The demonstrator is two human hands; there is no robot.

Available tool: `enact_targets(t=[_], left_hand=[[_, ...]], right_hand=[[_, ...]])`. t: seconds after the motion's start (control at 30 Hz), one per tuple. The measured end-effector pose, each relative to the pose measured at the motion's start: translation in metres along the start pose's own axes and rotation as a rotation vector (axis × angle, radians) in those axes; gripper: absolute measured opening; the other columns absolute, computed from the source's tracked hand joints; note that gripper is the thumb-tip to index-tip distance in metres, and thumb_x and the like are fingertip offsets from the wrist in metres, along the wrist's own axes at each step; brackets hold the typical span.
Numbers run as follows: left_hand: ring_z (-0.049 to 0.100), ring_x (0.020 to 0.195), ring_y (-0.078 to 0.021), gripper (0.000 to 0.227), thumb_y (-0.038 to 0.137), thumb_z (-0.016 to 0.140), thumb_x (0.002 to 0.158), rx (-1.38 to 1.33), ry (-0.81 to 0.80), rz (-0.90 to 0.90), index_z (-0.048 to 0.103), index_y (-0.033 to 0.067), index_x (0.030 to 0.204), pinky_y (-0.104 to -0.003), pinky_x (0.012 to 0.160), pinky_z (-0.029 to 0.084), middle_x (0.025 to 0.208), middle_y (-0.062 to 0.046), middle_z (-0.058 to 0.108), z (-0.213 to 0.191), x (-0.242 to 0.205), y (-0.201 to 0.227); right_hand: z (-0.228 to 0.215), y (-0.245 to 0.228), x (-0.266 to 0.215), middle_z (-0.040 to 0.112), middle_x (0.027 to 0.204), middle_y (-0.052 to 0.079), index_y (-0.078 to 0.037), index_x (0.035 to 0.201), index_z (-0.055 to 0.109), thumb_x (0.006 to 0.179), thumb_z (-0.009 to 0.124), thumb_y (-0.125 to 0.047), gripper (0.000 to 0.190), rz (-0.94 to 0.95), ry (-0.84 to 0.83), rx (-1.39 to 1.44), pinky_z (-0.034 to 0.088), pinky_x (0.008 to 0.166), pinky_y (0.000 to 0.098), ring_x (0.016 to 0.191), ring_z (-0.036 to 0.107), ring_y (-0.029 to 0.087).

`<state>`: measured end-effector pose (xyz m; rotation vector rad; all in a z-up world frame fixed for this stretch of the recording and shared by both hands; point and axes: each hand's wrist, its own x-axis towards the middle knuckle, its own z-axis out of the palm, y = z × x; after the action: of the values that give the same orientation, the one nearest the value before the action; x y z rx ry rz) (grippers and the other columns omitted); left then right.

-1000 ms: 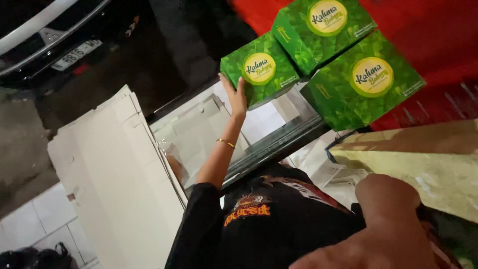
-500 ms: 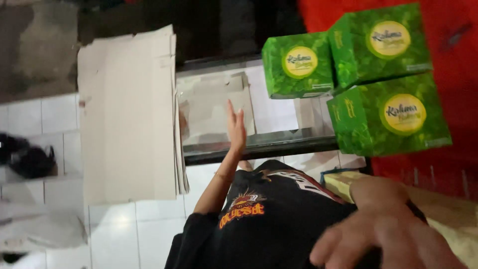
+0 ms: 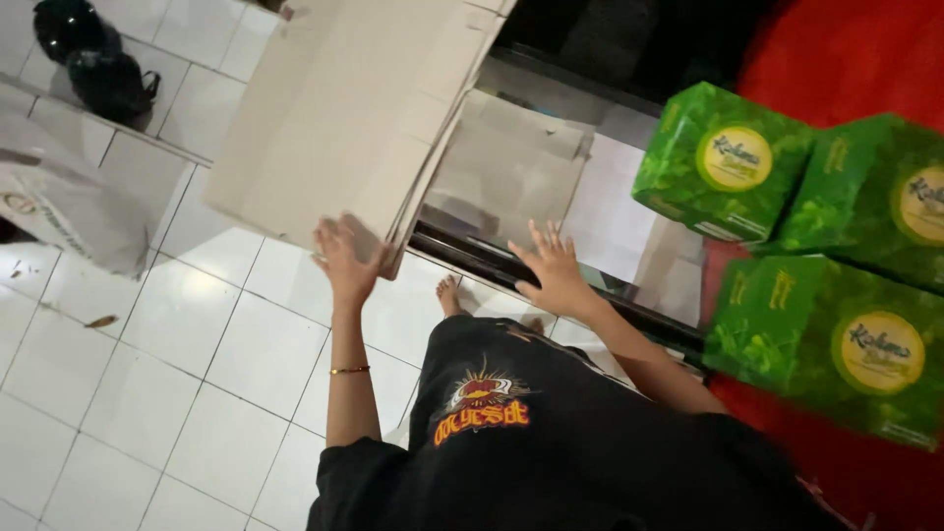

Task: The person folds flat cardboard sheets into small boxes by creasing along pre-scored lines and tucking tabs to form the structure. They handle multiple boxes one at a time, placing each completed box on a stack to the right.

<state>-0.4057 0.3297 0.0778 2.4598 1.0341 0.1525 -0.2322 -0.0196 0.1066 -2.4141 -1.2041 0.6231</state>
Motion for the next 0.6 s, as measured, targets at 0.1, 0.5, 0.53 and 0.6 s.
enact_targets(t=[0.1,0.5,0.53,0.6], left_hand=[[0.006,0.156,-0.0498,0.114,0.068,0.073,0.077,0.018,0.043,0.091,0.027,0.0102,0.163,-0.069,0.12,0.007,0.169,-0.029,0.012,-0.014,-0.016,0.014],[0.02,0.15,-0.0504,0.114,0.072,0.079,0.073,0.197,-0.096,0.282,0.033,0.012,0.159,-0.06,0.123,0.012,0.16,-0.035,0.025,-0.047,0.004,-0.013],[0.02,0.15,-0.0504,0.114,0.072,0.079,0.073,0.196,-0.09,0.281,0.033,0.012,0.159,-0.06,0.123,0.012,0.16,-0.035,0.025,-0.066,0.007,-0.009],[0.016,0.151,-0.0425,0.126,0.059,0.088,0.058,0.321,-0.289,0.41,0.03,0.0201,0.163,-0.062,0.117,0.008,0.168,-0.025,0.022,-0.102,0.007,-0.003]], right_hand=[[0.018,0.002,0.002,0.008,0.169,0.018,-0.032,0.156,0.038,0.083,0.073,-0.04,0.081,-0.01,0.019,-0.034,0.008,0.115,0.0747,0.154,0.001,0.048],[0.031,-0.06,0.074,0.034,0.16,0.022,-0.024,0.144,0.053,0.088,0.072,-0.036,0.061,0.071,0.267,0.041,0.023,0.118,0.0646,0.147,0.033,0.043],[0.023,-0.08,0.086,0.034,0.16,0.022,-0.024,0.144,0.053,0.088,0.072,-0.036,0.061,0.066,0.27,0.038,0.023,0.118,0.0646,0.147,0.033,0.043],[0.011,-0.121,0.109,0.04,0.158,0.022,-0.021,0.145,0.055,0.089,0.071,-0.032,0.059,-0.104,0.264,0.245,0.031,0.118,0.0539,0.142,0.041,0.044]])
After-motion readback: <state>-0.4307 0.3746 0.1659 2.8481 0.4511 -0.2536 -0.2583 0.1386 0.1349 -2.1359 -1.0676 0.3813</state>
